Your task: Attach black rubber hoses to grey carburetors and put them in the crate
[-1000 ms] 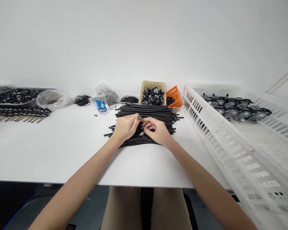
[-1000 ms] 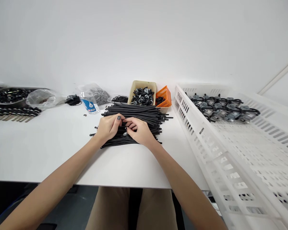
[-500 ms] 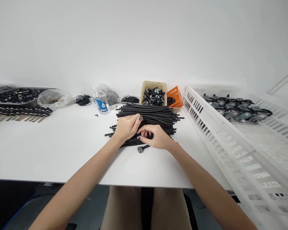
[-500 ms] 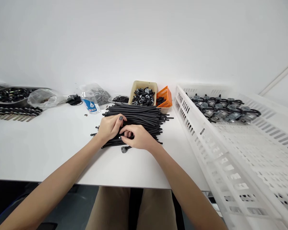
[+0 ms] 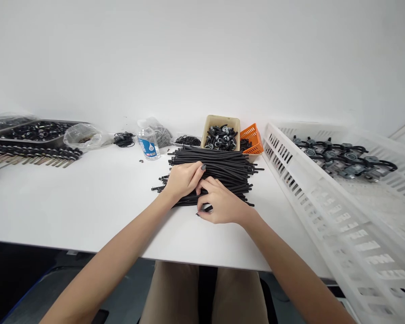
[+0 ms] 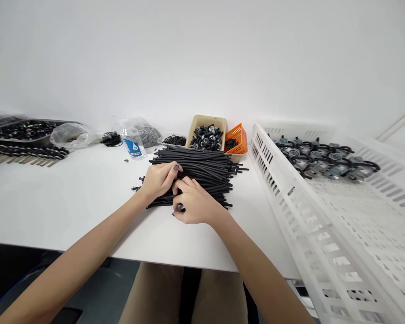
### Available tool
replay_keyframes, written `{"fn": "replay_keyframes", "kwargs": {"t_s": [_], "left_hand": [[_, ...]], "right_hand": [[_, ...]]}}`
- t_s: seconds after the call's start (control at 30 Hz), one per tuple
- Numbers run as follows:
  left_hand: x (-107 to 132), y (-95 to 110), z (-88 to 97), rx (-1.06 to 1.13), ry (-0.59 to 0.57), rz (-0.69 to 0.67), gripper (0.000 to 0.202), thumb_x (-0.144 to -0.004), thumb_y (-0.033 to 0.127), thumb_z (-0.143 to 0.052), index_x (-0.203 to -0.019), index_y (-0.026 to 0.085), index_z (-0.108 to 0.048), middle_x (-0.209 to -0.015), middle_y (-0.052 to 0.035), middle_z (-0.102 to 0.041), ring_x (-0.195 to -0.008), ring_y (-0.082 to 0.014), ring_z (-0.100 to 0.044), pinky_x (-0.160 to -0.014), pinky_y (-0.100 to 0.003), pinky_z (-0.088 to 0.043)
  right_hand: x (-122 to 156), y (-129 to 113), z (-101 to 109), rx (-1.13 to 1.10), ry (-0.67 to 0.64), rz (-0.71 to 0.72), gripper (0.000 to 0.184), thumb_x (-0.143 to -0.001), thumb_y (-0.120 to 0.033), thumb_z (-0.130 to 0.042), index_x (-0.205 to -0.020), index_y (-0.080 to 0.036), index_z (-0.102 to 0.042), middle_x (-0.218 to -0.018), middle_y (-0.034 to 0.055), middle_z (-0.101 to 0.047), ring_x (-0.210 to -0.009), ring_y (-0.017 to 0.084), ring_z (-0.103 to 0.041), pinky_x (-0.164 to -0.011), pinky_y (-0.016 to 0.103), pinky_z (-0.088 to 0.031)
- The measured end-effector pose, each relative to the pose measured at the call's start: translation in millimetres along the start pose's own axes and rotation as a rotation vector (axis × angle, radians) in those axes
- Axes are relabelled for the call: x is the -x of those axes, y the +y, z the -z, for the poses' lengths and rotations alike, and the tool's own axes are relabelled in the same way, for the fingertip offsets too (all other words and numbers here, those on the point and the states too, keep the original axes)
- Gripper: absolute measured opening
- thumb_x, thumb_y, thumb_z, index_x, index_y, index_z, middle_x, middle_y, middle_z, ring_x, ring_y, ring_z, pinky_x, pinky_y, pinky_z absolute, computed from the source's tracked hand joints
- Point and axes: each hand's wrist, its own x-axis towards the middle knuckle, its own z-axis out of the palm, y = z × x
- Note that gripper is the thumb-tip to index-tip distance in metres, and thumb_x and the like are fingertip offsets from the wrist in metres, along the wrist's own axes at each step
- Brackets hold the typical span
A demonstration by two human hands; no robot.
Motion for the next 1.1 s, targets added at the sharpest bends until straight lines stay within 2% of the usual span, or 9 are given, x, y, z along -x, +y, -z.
{"fn": "replay_keyframes", "kwargs": {"t_s": [0.17,0.3,0.4,0.53,0.67,0.77,0.87,1.0,1.1], "left_hand": [[-0.1,-1.5,-0.3,-0.009,0.02,-0.001,0.047,-0.103,0.037,-0.026,-0.081,0.019,-0.062,-0.063,-0.0016,-0.064,-0.057,-0.0133,-0.059,-0.057,-0.025,-0.04],[-0.5,-1.1,1.5,0.001,0.039,0.005,0.048,-0.103,0.039,-0.024,-0.08,0.019,-0.061,-0.062,-0.0018,-0.063,-0.055,-0.0126,-0.057,-0.057,-0.024,-0.04],[-0.9,0.0,2.9,0.008,0.048,0.003,0.048,-0.104,0.038,-0.024,-0.081,0.019,-0.061,-0.06,-0.0011,-0.061,-0.054,-0.0123,-0.056,-0.056,-0.024,-0.039],[-2.0,0.8,3.0,-0.008,0.042,0.029,0.044,-0.103,0.037,-0.026,-0.085,0.019,-0.062,-0.064,-0.0014,-0.064,-0.057,-0.0131,-0.059,-0.057,-0.025,-0.04],[-3.9,1.3,2.0,-0.024,-0.013,0.051,0.04,-0.103,0.035,-0.028,-0.09,0.019,-0.062,-0.075,-0.0027,-0.069,-0.065,-0.0144,-0.064,-0.061,-0.025,-0.041],[-4.5,1.9,1.8,-0.015,-0.046,0.047,0.04,-0.103,0.035,-0.028,-0.091,0.019,-0.062,-0.076,-0.0027,-0.07,-0.067,-0.0146,-0.064,-0.062,-0.025,-0.042],[-4.5,0.9,3.0,-0.005,-0.042,0.054,0.041,-0.103,0.035,-0.027,-0.09,0.02,-0.063,-0.074,-0.0023,-0.069,-0.066,-0.0145,-0.064,-0.062,-0.025,-0.042],[-5.0,-5.2,6.9,-0.001,0.044,0.097,0.044,-0.103,0.036,-0.026,-0.089,0.019,-0.064,-0.071,-0.002,-0.068,-0.063,-0.0138,-0.062,-0.062,-0.025,-0.041],[-5.8,-10.9,9.8,0.012,0.125,0.136,0.045,-0.104,0.037,-0.025,-0.089,0.019,-0.064,-0.067,-0.0011,-0.066,-0.061,-0.0135,-0.061,-0.061,-0.025,-0.041]], "right_hand": [[-2.8,1.6,2.6,-0.18,0.08,-0.04,0.012,-0.08,-0.011,-0.068,-0.071,-0.02,-0.067,-0.093,0.0035,-0.057,-0.097,0.019,-0.051,-0.095,0.037,-0.044],[-6.7,9.1,6.1,-0.404,0.286,-0.118,0.01,-0.084,-0.012,-0.062,-0.078,-0.02,-0.064,-0.093,0.003,-0.056,-0.088,0.016,-0.055,-0.083,0.033,-0.048],[-9.8,17.1,5.5,-0.563,0.44,-0.189,0.007,-0.087,-0.023,-0.06,-0.081,-0.02,-0.06,-0.095,0.0039,-0.056,-0.079,0.014,-0.056,-0.071,0.03,-0.05],[-13.0,24.3,2.9,-0.851,0.559,-0.27,0.03,-0.085,-0.05,-0.064,-0.083,-0.022,-0.054,-0.092,0.0032,-0.061,-0.072,0.013,-0.061,-0.068,0.031,-0.054],[-12.9,26.3,5.4,-1.003,0.615,-0.357,0.037,-0.081,-0.055,-0.068,-0.084,-0.022,-0.051,-0.089,0.002,-0.068,-0.065,0.012,-0.065,-0.066,0.029,-0.055],[-10.9,25.8,8.5,-1.075,0.6,-0.383,0.038,-0.08,-0.054,-0.07,-0.084,-0.022,-0.05,-0.084,0.0003,-0.069,-0.065,0.013,-0.067,-0.066,0.028,-0.056],[-9.8,23.0,8.3,-1.099,0.484,-0.409,0.038,-0.077,-0.052,-0.074,-0.084,-0.021,-0.053,-0.079,-0.0008,-0.068,-0.065,0.013,-0.069,-0.065,0.029,-0.057],[-10.9,17.4,2.5,-1.081,0.309,-0.403,0.037,-0.077,-0.053,-0.074,-0.088,-0.019,-0.063,-0.076,-0.0007,-0.066,-0.065,0.014,-0.071,-0.065,0.029,-0.06],[-12.3,16.1,-1.3,-1.066,0.255,-0.399,0.04,-0.077,-0.055,-0.073,-0.089,-0.017,-0.068,-0.079,0.0009,-0.067,-0.07,0.015,-0.073,-0.068,0.029,-0.061]]}}
